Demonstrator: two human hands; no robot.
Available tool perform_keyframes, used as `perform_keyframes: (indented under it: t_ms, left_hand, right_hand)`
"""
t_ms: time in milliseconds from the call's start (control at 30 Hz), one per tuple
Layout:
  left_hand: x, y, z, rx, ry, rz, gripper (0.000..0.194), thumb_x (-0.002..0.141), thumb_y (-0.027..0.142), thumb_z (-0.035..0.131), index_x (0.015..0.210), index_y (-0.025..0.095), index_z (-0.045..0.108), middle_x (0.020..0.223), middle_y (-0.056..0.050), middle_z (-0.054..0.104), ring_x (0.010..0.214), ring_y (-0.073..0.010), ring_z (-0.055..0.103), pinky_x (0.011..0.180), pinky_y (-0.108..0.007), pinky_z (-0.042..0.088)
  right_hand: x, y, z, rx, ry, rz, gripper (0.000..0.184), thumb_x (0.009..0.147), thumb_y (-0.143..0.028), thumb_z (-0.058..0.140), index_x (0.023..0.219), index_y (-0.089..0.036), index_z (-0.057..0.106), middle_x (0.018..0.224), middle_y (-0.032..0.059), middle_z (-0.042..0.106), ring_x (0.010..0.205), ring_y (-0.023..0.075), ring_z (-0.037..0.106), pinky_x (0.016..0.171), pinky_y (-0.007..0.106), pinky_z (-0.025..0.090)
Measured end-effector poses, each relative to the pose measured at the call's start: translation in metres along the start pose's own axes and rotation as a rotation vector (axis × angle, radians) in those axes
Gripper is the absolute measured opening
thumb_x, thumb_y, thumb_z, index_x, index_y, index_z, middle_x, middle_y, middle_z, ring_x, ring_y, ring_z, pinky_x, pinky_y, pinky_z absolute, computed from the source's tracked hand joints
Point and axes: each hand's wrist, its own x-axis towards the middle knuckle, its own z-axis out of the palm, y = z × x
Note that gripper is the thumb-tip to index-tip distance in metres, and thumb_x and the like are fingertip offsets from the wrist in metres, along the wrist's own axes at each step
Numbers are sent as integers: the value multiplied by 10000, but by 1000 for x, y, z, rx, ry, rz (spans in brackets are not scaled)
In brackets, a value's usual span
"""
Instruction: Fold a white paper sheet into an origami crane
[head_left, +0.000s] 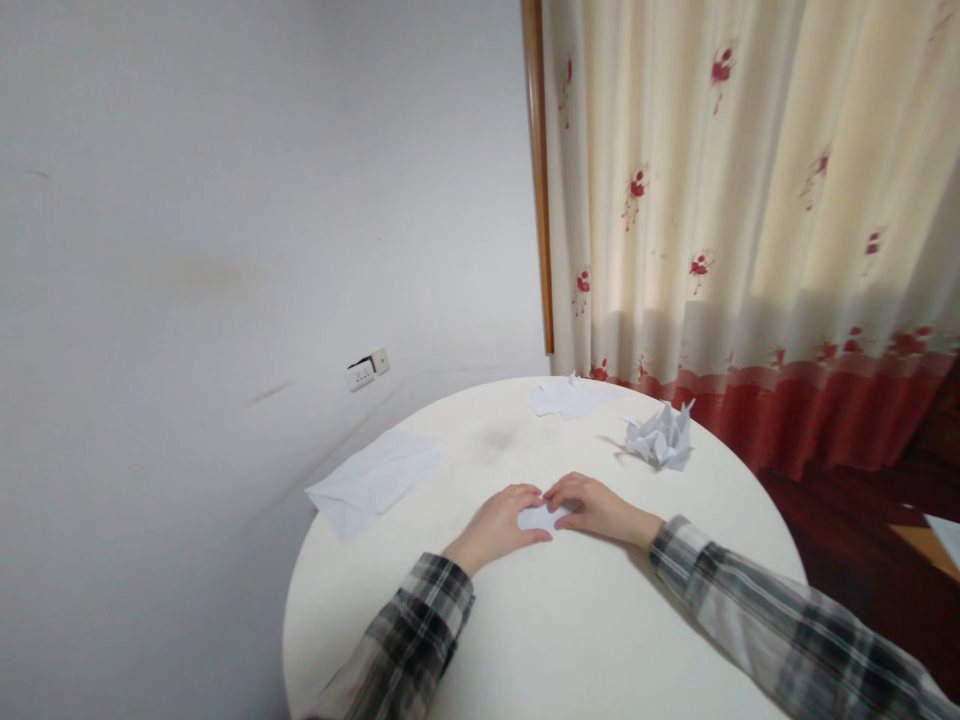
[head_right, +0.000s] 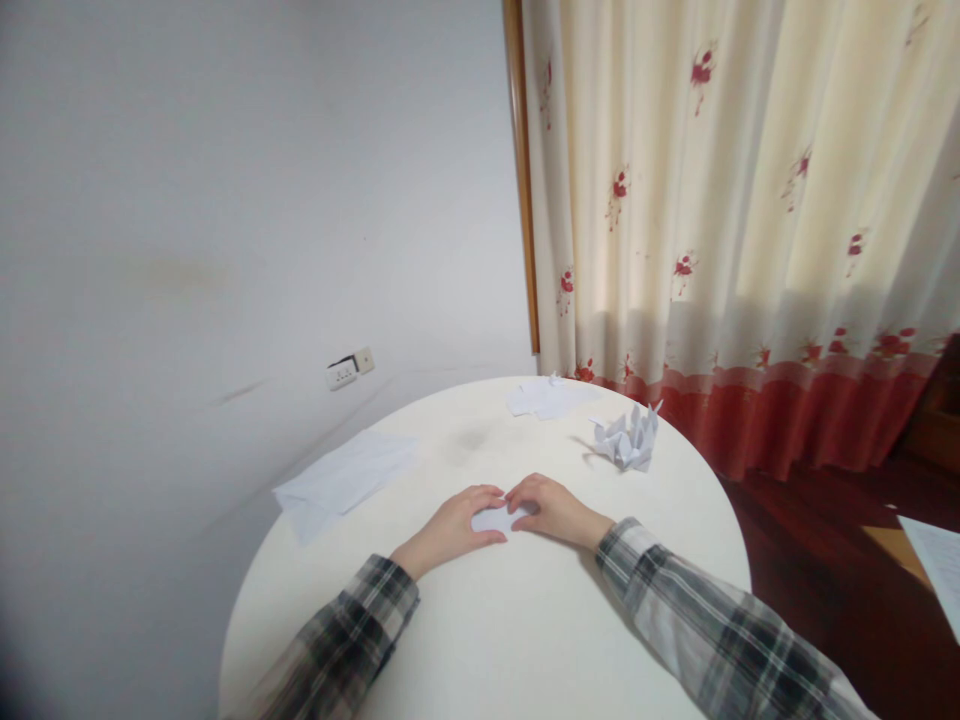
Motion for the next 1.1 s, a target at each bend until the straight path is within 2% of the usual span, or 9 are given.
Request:
perform_keyframes:
  t_ms: [367,633,800,1100]
  left_hand:
    - [1,-4,3,-92,19,-20,290,711,352,613,959,202,596,1065,-30,557,984,-154,493,886,-253,361]
    - [3,-5,3,-93,-1,-24,212,830,269,464,987,208,591,1075,-29,560,1013,-139,476,909,-253,343]
    - [5,-5,4,-94,9,-36,189,814,198,484,960,207,604,1054,-26,572,993,-141,490,898,-259,354]
    - [5,-10,8,-160,81,-35,159,747,143,569,892,193,615,988,-26,597,938,-149,515,864,-265,375]
  right_hand:
    - [2,-5,-1,-37,-14,-20,182,808,-311,490,789,-188,623,900,31,629,883,145,522,818,282,375]
    - [2,-5,1,-56,12,15,183,822,-257,453,798,-183,620,899,41,620,885,154,512,809,289,392]
    - [2,0,3,-49,43,51,130,789,-220,495,845,-185,608,912,39,604,882,153,508,810,286,397]
    - [2,-1,5,-34,59,30,176,788,-168,487,910,-205,609,931,46,578,891,146,505,816,282,400]
